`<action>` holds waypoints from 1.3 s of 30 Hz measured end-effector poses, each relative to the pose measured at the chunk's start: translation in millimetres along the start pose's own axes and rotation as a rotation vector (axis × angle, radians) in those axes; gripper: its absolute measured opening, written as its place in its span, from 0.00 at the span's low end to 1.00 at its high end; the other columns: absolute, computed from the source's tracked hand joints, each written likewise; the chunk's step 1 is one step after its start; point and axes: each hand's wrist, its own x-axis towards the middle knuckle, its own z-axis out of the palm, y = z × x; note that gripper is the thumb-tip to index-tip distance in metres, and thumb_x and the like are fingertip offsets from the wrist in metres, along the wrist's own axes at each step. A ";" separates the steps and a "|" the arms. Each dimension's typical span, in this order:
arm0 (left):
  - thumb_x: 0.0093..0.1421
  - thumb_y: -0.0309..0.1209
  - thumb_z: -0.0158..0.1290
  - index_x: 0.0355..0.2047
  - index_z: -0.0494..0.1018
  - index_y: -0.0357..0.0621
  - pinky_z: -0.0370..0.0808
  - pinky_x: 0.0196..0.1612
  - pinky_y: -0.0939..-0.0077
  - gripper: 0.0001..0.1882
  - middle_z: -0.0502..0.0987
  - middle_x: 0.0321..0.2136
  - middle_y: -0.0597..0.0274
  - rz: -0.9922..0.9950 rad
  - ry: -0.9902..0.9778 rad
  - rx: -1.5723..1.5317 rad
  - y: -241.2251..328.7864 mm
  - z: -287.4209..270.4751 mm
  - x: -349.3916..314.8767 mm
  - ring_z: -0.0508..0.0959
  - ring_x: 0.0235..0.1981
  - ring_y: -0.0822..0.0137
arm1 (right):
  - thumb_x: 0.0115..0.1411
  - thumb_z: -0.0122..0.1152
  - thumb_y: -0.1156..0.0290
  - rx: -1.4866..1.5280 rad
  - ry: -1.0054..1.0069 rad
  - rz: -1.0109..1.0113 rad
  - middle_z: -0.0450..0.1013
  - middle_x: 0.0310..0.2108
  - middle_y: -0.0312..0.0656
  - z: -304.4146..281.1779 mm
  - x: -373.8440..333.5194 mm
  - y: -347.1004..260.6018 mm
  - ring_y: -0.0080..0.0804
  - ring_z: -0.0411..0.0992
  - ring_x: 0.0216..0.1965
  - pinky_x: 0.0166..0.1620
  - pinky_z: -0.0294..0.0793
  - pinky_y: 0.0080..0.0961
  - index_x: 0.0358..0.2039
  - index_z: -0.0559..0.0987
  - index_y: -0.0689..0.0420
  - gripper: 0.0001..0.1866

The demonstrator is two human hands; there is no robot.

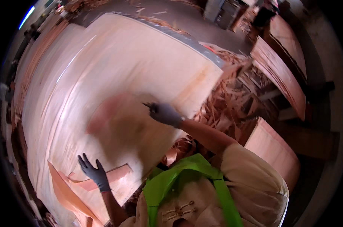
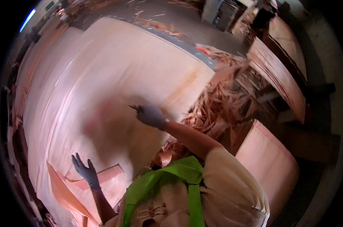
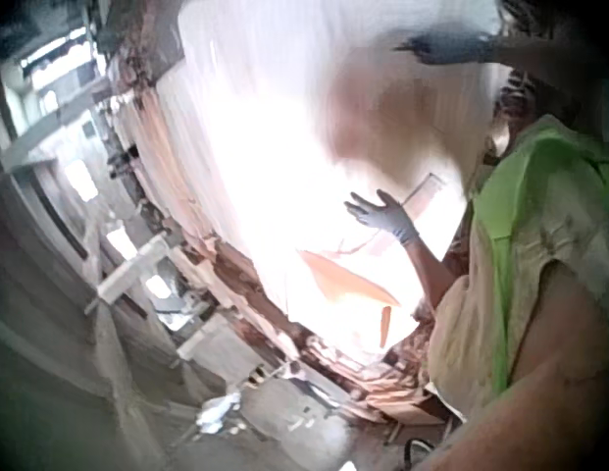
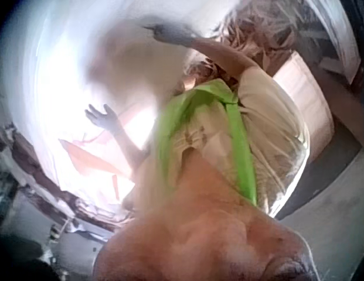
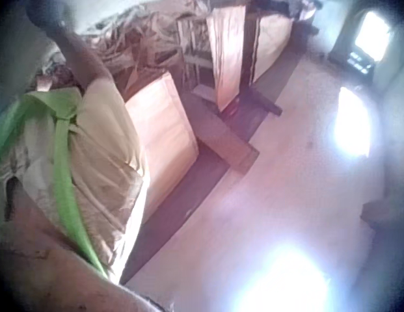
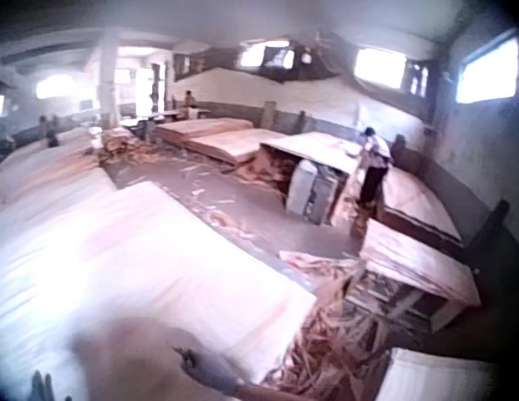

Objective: The person repairs wood veneer sheets by cutting out damaged sections with a utility knife and applying tape to the seams of replacement pieces. They select pieces of wood from a pile, fit them into the cut-out areas, and secure them using a handheld tape dispenser and white tape.

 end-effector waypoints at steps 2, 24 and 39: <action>0.53 0.28 0.53 0.59 0.60 0.44 0.56 0.60 0.53 0.32 0.56 0.60 0.41 0.001 -0.066 -0.111 54.1 24.2 -20.1 0.56 0.61 0.44 | 0.53 0.53 0.58 -0.036 0.043 0.119 0.74 0.27 0.49 -14.9 -74.4 89.2 0.48 0.73 0.30 0.34 0.72 0.39 0.32 0.75 0.58 0.15; 0.51 0.34 0.54 0.51 0.68 0.46 0.52 0.60 0.48 0.25 0.58 0.59 0.47 0.659 -0.245 -0.433 553.5 121.7 83.5 0.58 0.60 0.48 | 0.60 0.57 0.70 0.767 1.003 0.773 0.74 0.25 0.31 -142.8 -428.8 416.3 0.17 0.66 0.21 0.26 0.66 0.16 0.34 0.80 0.59 0.07; 0.50 0.30 0.54 0.48 0.70 0.45 0.54 0.60 0.52 0.22 0.60 0.58 0.47 0.095 -0.177 -0.422 594.4 189.1 187.1 0.60 0.58 0.47 | 0.56 0.59 0.69 0.304 0.371 -0.025 0.76 0.39 0.46 -417.7 115.0 464.5 0.28 0.74 0.41 0.43 0.71 0.23 0.45 0.74 0.63 0.17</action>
